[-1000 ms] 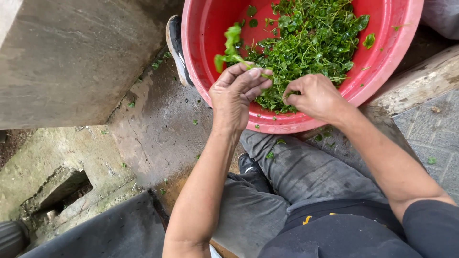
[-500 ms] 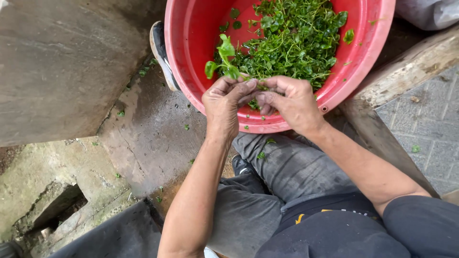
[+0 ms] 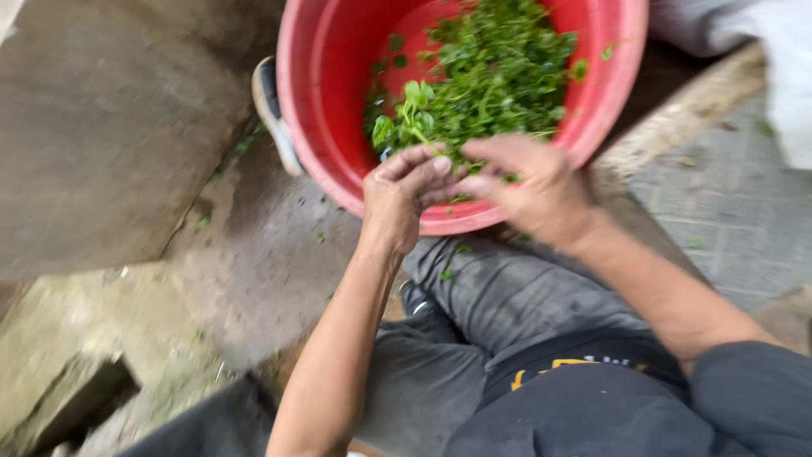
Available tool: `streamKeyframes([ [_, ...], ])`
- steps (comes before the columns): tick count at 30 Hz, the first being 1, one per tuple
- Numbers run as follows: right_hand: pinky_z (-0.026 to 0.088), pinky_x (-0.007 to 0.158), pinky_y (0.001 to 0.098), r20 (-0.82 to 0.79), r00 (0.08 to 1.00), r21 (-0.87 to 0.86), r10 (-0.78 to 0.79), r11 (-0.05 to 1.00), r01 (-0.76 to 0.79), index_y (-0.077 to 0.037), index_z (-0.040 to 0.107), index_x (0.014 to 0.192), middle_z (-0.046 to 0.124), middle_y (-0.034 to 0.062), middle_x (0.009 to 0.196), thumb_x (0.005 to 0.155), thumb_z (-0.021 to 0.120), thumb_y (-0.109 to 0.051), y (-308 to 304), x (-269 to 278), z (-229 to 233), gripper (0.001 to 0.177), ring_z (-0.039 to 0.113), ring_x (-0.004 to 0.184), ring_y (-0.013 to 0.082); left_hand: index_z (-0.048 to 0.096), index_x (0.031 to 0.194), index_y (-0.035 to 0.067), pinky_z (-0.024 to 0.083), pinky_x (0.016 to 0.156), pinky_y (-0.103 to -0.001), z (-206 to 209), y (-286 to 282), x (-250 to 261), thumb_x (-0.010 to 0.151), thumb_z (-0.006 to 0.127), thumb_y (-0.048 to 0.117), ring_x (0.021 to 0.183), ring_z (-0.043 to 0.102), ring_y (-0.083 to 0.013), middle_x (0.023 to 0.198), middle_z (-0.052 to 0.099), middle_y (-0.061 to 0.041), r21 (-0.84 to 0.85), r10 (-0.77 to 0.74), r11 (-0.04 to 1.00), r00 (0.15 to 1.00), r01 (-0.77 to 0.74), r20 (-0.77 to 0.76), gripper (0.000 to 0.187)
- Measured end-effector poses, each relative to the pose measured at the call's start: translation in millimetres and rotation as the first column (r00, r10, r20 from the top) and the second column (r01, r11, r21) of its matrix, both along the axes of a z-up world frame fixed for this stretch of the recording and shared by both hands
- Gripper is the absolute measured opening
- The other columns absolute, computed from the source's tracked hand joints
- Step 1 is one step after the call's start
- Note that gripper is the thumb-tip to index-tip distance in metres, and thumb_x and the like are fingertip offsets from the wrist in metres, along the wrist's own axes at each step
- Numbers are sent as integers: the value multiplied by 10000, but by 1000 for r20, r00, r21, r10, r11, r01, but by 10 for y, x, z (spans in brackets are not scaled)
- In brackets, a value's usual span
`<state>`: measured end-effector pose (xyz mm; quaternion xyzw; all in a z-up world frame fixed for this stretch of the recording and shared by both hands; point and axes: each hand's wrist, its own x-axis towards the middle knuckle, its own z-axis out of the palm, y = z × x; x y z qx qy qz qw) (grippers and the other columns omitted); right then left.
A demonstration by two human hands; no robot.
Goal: The person sits on the ground with a red basin of leafy greens (watercress) and strips leaves from the stems by hand, dropping the trimmed leaves back into the basin and tossing stripped stems onto a pile beside them. They work through the greens one stem at a time, occasionally shifting the pile in the basin.
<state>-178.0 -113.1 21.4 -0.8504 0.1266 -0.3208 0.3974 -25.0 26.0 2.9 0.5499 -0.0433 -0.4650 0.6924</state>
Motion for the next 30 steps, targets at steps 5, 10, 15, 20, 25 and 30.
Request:
streamKeyframes([
  [5, 572, 859, 412, 65, 990, -135, -127, 982, 135, -20, 718, 1056, 732, 124, 1027, 922, 733, -45, 170, -404, -181, 138, 712, 966, 301, 716, 1157, -52, 648, 766, -337, 213, -148, -355, 845, 734, 70, 840, 752, -210, 982, 774, -110, 122, -219, 969, 976, 216, 9, 335],
  [10, 599, 773, 391, -53, 982, -425, -183, 894, 144, -10, 744, 973, 749, 131, 976, 906, 708, -71, 1, -1445, -145, 97, 731, 900, 291, 754, 1161, -71, 604, 791, -302, 99, -43, -428, 840, 767, 114, 848, 728, -183, 1032, 795, -134, 338, -600, 784, 776, 521, 194, 371],
  [15, 583, 625, 317, -145, 733, -418, -664, 713, 563, -36, 777, 1002, 760, 131, 915, 1056, 663, -132, -263, -2946, -126, 159, 725, 762, 210, 720, 1207, -72, 605, 849, -346, 88, 56, -82, 873, 709, 86, 931, 741, -228, 1067, 785, -170, 427, -590, 774, 779, 468, 215, 370],
  [20, 442, 441, 367, 164, 358, -649, -919, 173, 741, 29, 788, 940, 709, 142, 738, 1025, 648, 29, -856, -3694, -25, 164, 620, 568, 219, 658, 1253, -108, 609, 915, -413, 4, 152, 159, 947, 629, 63, 1009, 735, -295, 1113, 747, -222, 388, -431, 860, 880, 332, 202, 351],
  [25, 465, 551, 426, -316, 0, -782, -949, 261, 566, -49, 634, 663, 606, 124, 633, 1026, 638, -88, -1341, -4181, -1135, 365, 614, 617, 261, 643, 1264, -119, 610, 906, -418, -68, 272, 308, 957, 627, 65, 1008, 737, -311, 1117, 736, -240, 368, -395, 883, 887, 292, 241, 359],
  [30, 473, 557, 494, -263, 76, -801, -962, 262, 539, -28, 665, 862, 653, 180, 809, 973, 766, -377, -1068, -3726, -468, 379, 623, 676, 348, 663, 1246, -115, 614, 864, -375, -4, 319, 384, 965, 656, 79, 937, 742, -277, 1061, 744, -206, 396, -338, 896, 887, 201, 314, 342],
])
